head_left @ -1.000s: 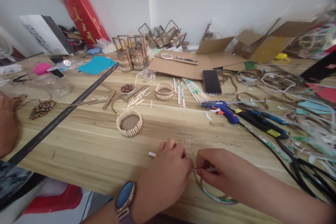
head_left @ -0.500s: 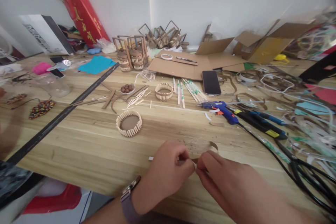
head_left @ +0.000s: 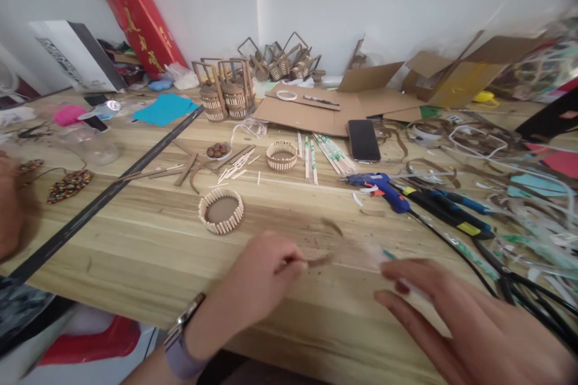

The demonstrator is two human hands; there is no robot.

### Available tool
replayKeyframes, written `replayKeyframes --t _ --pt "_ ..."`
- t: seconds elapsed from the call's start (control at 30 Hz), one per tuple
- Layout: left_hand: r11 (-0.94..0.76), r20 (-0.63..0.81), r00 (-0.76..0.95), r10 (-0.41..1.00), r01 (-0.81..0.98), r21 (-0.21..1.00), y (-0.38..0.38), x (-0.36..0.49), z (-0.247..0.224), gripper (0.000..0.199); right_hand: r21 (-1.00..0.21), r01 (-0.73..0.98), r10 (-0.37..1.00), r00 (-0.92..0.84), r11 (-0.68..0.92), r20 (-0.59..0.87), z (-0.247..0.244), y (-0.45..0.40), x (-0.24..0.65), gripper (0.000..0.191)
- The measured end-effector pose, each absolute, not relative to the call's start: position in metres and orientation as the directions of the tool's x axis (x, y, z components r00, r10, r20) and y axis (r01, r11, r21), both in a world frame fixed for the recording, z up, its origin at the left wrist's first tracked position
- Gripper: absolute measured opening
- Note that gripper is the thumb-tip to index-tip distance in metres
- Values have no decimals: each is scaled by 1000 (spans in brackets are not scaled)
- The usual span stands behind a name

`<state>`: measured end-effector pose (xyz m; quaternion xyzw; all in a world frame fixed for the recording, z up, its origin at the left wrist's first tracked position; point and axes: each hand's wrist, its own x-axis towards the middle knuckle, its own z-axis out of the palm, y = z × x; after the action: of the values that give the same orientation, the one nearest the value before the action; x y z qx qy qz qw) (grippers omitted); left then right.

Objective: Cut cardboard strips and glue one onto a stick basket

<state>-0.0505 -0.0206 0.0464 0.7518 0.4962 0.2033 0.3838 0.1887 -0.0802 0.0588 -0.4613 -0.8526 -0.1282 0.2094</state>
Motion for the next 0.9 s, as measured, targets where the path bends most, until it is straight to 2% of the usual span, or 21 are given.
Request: replayKeyframes --t 0.1,0.2,0.27,0.37,0.47,0.57,0.67,0.8,0.9 --pt "-284 -64 543 837 531 798 -33 -43 47 17 38 843 724 -483 537 492 61 -69 188 36" --pt "-267 -52 526 849 512 816 -40 -42 49 19 -110 812 788 -510 573 344 51 -68 185 31" --pt "-213 -88 481 872 536 817 -42 -45 49 20 -212 814 836 -491 541 247 43 -71 187 31" --pt "-131 -161 435 886 567 813 -43 -51 47 24 -332 801 866 -473 499 162 36 -75 191 39" --pt "-105 -201 426 882 595 797 -43 -53 44 20 -408 781 874 -475 473 104 33 -76 193 41" --pt "-133 -182 398 899 644 753 -43 -52 41 19 -377 823 897 -439 424 50 28 -76 194 38" --pt "-197 -169 403 899 719 667 -43 -48 36 23 -283 874 914 -406 395 18 19 -75 194 41" --pt "-329 -113 405 907 851 410 -50 -39 20 22 -154 904 912 -408 400 -28 9 -70 192 43" --pt "-431 90 422 902 870 239 -61 -31 1 17 -112 915 916 -396 388 -67 4 -65 191 44"
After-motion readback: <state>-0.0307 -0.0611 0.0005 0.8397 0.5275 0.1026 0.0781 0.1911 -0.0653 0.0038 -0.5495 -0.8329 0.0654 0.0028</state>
